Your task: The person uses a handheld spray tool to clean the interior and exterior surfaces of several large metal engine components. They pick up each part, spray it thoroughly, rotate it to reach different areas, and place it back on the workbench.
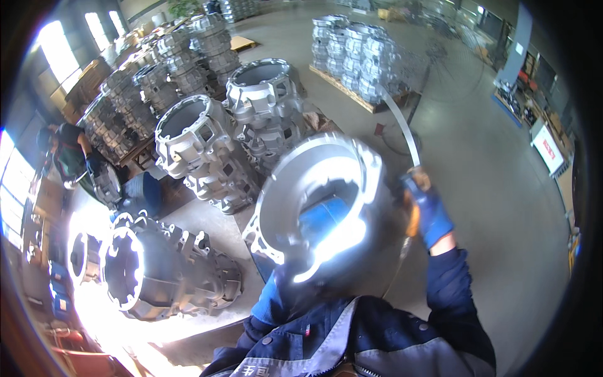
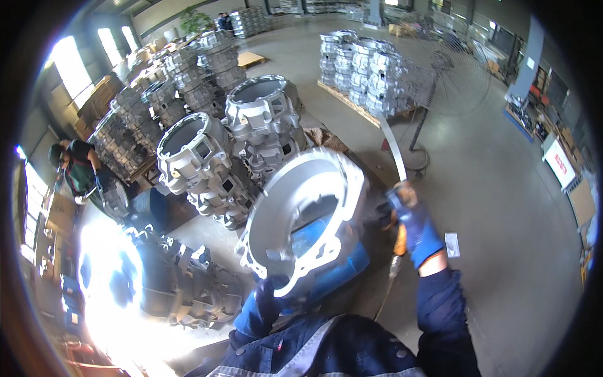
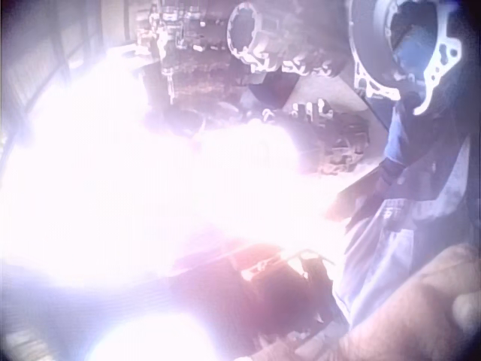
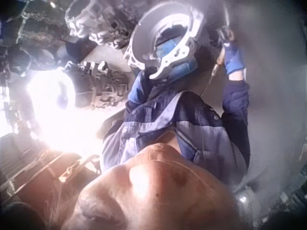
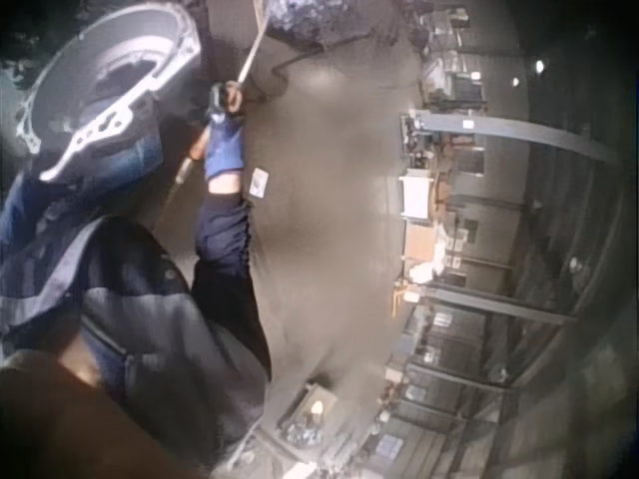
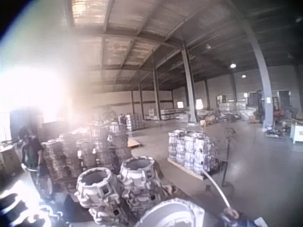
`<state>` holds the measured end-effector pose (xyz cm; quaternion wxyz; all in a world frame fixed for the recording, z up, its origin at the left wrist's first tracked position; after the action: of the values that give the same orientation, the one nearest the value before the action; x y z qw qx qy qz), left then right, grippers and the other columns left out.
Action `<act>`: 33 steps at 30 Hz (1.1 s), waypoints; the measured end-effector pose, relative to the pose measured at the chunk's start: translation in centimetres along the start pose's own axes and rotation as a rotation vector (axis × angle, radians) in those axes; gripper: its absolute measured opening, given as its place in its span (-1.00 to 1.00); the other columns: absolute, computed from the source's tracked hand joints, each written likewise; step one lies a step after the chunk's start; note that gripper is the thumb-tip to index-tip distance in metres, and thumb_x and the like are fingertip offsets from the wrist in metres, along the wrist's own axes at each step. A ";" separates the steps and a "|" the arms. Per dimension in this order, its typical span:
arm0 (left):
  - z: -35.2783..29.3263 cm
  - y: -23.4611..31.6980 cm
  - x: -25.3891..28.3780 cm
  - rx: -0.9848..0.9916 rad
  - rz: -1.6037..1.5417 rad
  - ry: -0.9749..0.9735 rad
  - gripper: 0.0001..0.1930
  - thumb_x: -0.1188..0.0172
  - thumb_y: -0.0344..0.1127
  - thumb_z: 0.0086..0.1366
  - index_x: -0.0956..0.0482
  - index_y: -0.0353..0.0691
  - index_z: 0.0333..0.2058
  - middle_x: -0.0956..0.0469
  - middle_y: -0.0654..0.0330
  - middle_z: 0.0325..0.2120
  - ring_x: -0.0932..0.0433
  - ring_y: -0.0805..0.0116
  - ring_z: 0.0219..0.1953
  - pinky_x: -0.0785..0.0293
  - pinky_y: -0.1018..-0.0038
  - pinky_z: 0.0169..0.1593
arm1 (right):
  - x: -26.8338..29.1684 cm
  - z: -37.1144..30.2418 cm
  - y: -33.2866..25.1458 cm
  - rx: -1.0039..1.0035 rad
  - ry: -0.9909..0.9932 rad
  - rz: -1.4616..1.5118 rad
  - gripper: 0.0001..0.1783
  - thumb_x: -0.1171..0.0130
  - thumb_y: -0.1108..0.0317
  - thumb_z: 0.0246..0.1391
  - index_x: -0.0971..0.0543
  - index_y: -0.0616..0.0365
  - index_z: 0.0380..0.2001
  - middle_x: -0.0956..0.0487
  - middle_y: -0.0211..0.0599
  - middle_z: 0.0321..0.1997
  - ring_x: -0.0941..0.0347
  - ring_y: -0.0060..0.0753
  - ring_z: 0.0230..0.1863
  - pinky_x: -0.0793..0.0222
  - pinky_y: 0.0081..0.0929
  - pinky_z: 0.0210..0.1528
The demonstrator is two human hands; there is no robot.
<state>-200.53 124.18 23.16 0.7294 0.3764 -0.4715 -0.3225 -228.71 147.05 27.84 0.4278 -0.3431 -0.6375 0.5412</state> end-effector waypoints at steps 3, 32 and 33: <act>3.5 -0.6 2.2 -0.112 0.111 0.158 -0.57 -0.20 -0.22 0.30 -0.43 -0.35 0.05 -0.51 -0.03 -0.04 -0.52 0.04 -0.03 -0.47 0.30 0.00 | 4.8 -1.4 1.3 -0.035 0.107 0.305 -0.73 -0.12 0.18 0.25 -0.50 0.13 -0.13 -0.52 -0.36 -0.35 -0.51 -0.43 -0.32 -0.49 -0.44 -0.30; 49.3 -13.1 18.5 0.432 -0.976 0.398 -0.62 -0.07 0.02 0.35 -0.47 -0.07 -0.01 -0.54 0.04 -0.19 -0.61 0.04 -0.31 -0.63 0.03 -0.22 | 13.5 -26.9 25.5 -0.589 0.617 0.301 -0.53 -0.09 0.09 0.26 -0.35 0.00 0.16 -0.60 0.00 -0.18 -0.58 -0.20 -0.27 -0.54 -0.27 -0.34; 47.8 -11.8 18.3 0.431 -0.877 0.446 -0.60 -0.09 0.03 0.35 -0.46 -0.09 0.01 -0.55 0.06 -0.20 -0.60 0.12 -0.32 -0.62 0.10 -0.22 | 12.9 -26.0 24.3 -0.549 0.625 0.257 -0.60 -0.08 0.11 0.27 -0.38 0.04 0.08 -0.60 -0.01 -0.20 -0.58 -0.22 -0.30 -0.53 -0.32 -0.35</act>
<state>-240.03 91.38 34.20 0.5148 0.7387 -0.1591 -0.4049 -210.66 173.27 7.38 0.4224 -0.6682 -0.5494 0.2708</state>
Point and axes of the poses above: each hand's wrist, its own z-axis towards the middle knuckle, its own x-axis out of the back of the hand, y = z × x, the point moved 6 cm from there along z, towards the middle knuckle
